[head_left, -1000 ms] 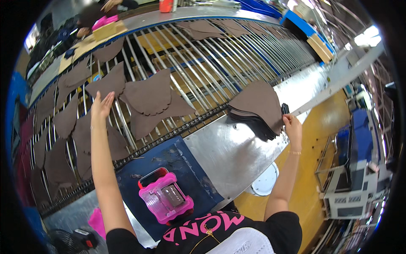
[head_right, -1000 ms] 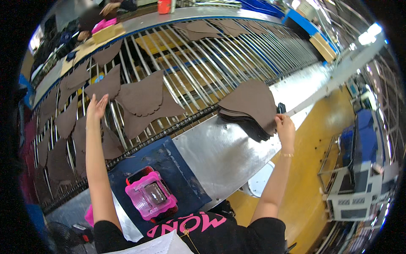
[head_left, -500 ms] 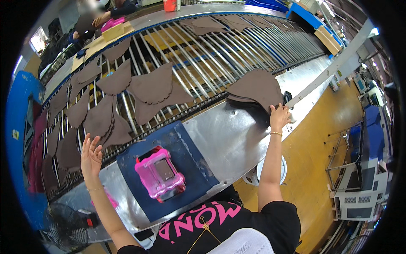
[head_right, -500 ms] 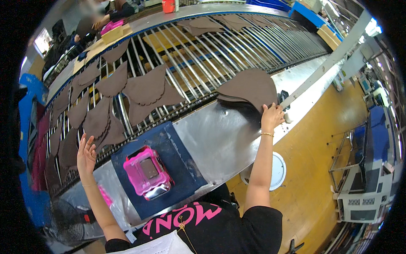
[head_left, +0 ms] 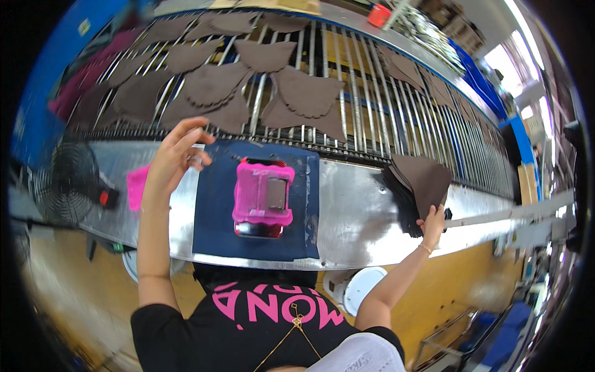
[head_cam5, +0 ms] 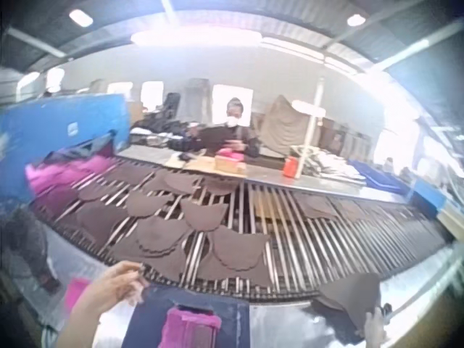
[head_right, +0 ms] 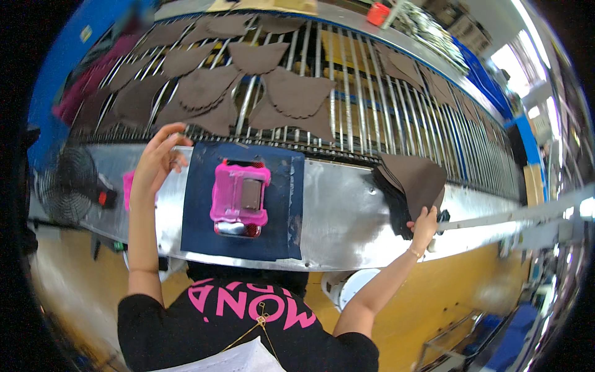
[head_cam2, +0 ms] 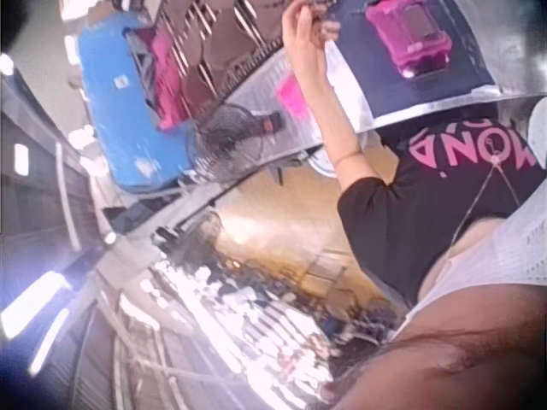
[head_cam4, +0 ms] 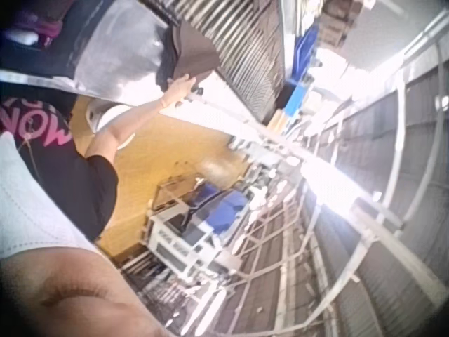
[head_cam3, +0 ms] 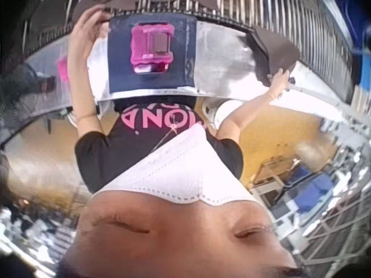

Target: The person repeatedly picks up brown fabric pieces from a stack and places them onto a moving conveyor belt. The pieces are handled one at a time and arranged in a line along the belt.

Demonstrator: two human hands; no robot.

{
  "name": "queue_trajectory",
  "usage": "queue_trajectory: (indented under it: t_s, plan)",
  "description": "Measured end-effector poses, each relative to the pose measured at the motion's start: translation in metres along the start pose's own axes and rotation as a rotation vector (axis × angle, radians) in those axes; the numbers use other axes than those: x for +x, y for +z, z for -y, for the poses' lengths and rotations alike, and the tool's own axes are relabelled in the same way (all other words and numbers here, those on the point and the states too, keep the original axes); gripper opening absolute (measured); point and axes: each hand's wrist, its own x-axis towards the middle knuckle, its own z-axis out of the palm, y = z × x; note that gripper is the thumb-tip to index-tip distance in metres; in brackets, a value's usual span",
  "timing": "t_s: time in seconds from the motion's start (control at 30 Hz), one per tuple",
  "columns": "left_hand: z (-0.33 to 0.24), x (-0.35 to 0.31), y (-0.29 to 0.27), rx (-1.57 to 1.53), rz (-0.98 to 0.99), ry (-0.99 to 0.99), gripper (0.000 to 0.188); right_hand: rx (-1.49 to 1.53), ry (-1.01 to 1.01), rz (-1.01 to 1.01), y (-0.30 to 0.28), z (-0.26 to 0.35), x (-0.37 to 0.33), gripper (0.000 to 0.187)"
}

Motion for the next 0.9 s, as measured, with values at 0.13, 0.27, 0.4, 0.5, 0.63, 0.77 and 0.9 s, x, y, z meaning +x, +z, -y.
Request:
queue_trajectory:
  t_s: [0.13, 0.27, 0.4, 0.5, 0.63, 0.77, 0.9]
  plan:
    - [-0.010, -0.006, 0.025, 0.196, 0.053, 0.032, 0.035, 0.063, -0.252, -0.131, -0.021, 0.069, -0.047, 0.040]
    - [0.005, -0.003, 0.047, 0.210, 0.152, 0.140, 0.047, 0.523, -0.409, -0.058, -0.031, 0.127, -0.093, 0.030]
    - [0.017, -0.002, 0.060, 0.287, 0.049, 0.409, 0.046, 1.001, -0.556, 0.203, 0.003, 0.171, -0.135, 0.019]
    - [-0.013, -0.018, 0.055, 0.132, 0.057, 0.254, 0.036, 1.234, -0.560, 0.445, 0.034, 0.209, -0.182, 0.017]
    - [-0.042, -0.038, 0.003, 0.231, -0.118, 0.231, 0.019, 0.969, -0.890, 0.465, 0.085, 0.214, -0.193, 0.013]
    - [-0.047, -0.062, -0.029, 0.458, -0.338, 0.470, 0.014, 0.993, -0.871, 0.661, 0.102, 0.233, -0.215, 0.022]
    - [-0.057, -0.079, -0.033, 0.500, -0.375, 0.495, 0.011, 0.907, -0.939, 0.630, 0.118, 0.228, -0.220, 0.023]
